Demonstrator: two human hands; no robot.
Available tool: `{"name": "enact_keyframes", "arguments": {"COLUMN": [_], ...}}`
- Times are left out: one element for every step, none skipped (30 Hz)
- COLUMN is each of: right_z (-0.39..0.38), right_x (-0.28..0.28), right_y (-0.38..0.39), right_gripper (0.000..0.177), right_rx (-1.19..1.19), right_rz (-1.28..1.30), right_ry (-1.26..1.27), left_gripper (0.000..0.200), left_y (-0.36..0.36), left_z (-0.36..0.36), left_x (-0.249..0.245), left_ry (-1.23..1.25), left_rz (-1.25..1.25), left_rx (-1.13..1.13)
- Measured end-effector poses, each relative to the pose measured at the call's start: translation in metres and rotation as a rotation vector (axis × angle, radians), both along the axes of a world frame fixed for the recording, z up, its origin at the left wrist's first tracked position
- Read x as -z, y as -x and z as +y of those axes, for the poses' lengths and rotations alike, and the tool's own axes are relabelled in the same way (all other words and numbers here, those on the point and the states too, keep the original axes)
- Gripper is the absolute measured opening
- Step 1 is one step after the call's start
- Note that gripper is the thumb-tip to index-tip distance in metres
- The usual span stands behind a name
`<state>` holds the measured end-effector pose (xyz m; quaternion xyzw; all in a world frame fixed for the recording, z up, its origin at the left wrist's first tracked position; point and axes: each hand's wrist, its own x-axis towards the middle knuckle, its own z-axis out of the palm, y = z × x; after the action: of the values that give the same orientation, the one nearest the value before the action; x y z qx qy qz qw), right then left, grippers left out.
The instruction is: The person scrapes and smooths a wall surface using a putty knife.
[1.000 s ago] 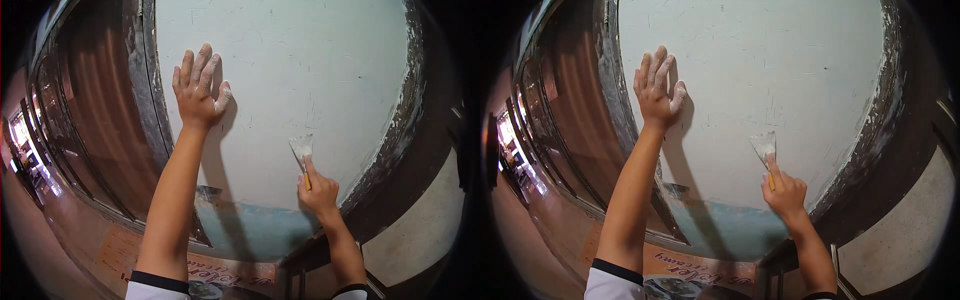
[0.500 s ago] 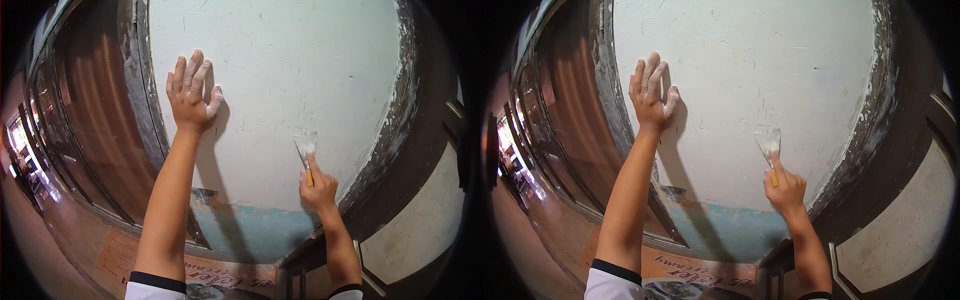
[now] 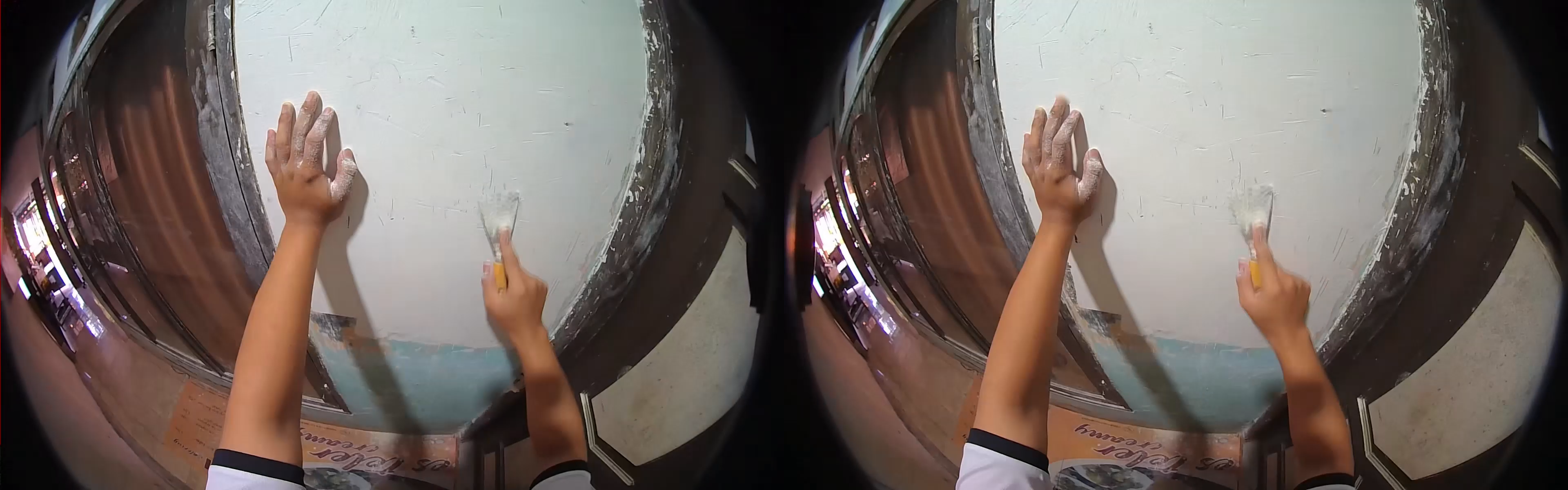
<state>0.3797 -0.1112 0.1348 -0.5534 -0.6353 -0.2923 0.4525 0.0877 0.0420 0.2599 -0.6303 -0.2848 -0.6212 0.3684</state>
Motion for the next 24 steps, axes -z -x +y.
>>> {"name": "enact_keyframes", "arguments": {"right_z": [-0.001,-0.002,-0.003,-0.003,-0.003,-0.002,0.0,0.002,0.002,0.002,0.001,0.0,-0.002,-0.005,-0.002,-0.002,-0.005,-0.008,-0.01,-0.011,-0.012,-0.011,-0.011,-0.014], "right_x": [-0.025,-0.04,-0.046,-0.051,-0.052,-0.04,-0.016,0.009,0.035,0.056,0.057,0.053,0.045,0.031,0.014,-0.004,-0.022,-0.031,-0.031,-0.023,-0.006,0.014,0.037,0.049], "right_y": [0.006,0.009,0.011,0.013,0.014,0.011,0.006,0.001,-0.004,-0.008,-0.006,-0.007,-0.009,-0.008,-0.007,-0.005,-0.002,0.0,0.001,0.001,0.0,0.0,-0.002,-0.003], "right_gripper": [0.066,0.066,0.066,0.067,0.068,0.068,0.068,0.068,0.067,0.067,0.067,0.067,0.066,0.066,0.066,0.066,0.066,0.066,0.067,0.067,0.067,0.068,0.069,0.069], "right_rx": [-0.001,-0.002,0.0,-0.005,-0.01,-0.009,0.006,0.02,0.032,0.044,0.016,0.014,0.048,0.085,0.104,0.107,0.119,0.131,0.122,0.126,0.118,0.108,0.075,0.074], "right_rz": [0.01,0.018,0.019,0.039,0.06,0.06,0.024,-0.013,-0.023,-0.035,-0.016,-0.019,-0.025,-0.029,-0.033,-0.029,-0.001,0.025,0.034,0.034,0.042,0.05,0.049,0.044], "right_ry": [-0.02,-0.039,-0.037,-0.011,0.014,0.014,-0.006,-0.025,-0.014,-0.002,-0.044,-0.044,-0.01,0.025,-0.013,-0.011,0.023,0.055,0.095,0.093,0.094,0.094,0.07,0.066], "left_gripper": [0.058,0.058,0.059,0.059,0.059,0.059,0.059,0.059,0.059,0.059,0.058,0.058,0.058,0.058,0.058,0.058,0.058,0.058,0.058,0.058,0.058,0.057,0.057,0.057], "left_y": [0.0,0.0,-0.001,-0.001,-0.001,0.0,0.0,0.0,0.0,0.0,0.0,0.0,0.0,0.0,0.0,0.0,0.001,0.001,0.001,0.0,0.0,0.0,0.0,0.001], "left_z": [0.001,0.001,0.001,0.001,0.0,0.0,-0.001,0.0,0.0,0.001,0.001,0.001,0.0,0.0,0.0,0.0,0.001,0.002,0.002,0.002,0.001,0.001,-0.001,-0.001], "left_x": [0.0,0.0,0.0,0.001,0.001,0.001,0.001,0.001,0.001,0.0,0.0,-0.001,0.0,0.0,0.0,0.0,0.0,0.0,0.0,0.0,0.0,0.0,0.0,-0.001], "left_ry": [-0.004,-0.008,-0.007,-0.004,0.001,0.004,0.01,0.009,-0.004,-0.017,-0.028,-0.027,-0.021,-0.014,-0.008,-0.006,-0.013,-0.023,-0.029,-0.03,-0.021,-0.013,-0.004,-0.008], "left_rz": [0.001,0.002,-0.002,-0.003,-0.003,-0.004,-0.008,-0.01,-0.008,-0.008,-0.005,-0.008,-0.009,-0.006,-0.007,-0.002,-0.001,-0.002,-0.003,-0.004,-0.003,-0.004,-0.003,-0.008], "left_rx": [0.002,0.005,-0.005,-0.004,-0.003,-0.003,0.003,0.004,0.007,0.009,0.009,0.007,0.004,0.003,-0.001,0.002,0.005,0.008,0.006,0.01,0.013,0.014,0.016,0.015]}}
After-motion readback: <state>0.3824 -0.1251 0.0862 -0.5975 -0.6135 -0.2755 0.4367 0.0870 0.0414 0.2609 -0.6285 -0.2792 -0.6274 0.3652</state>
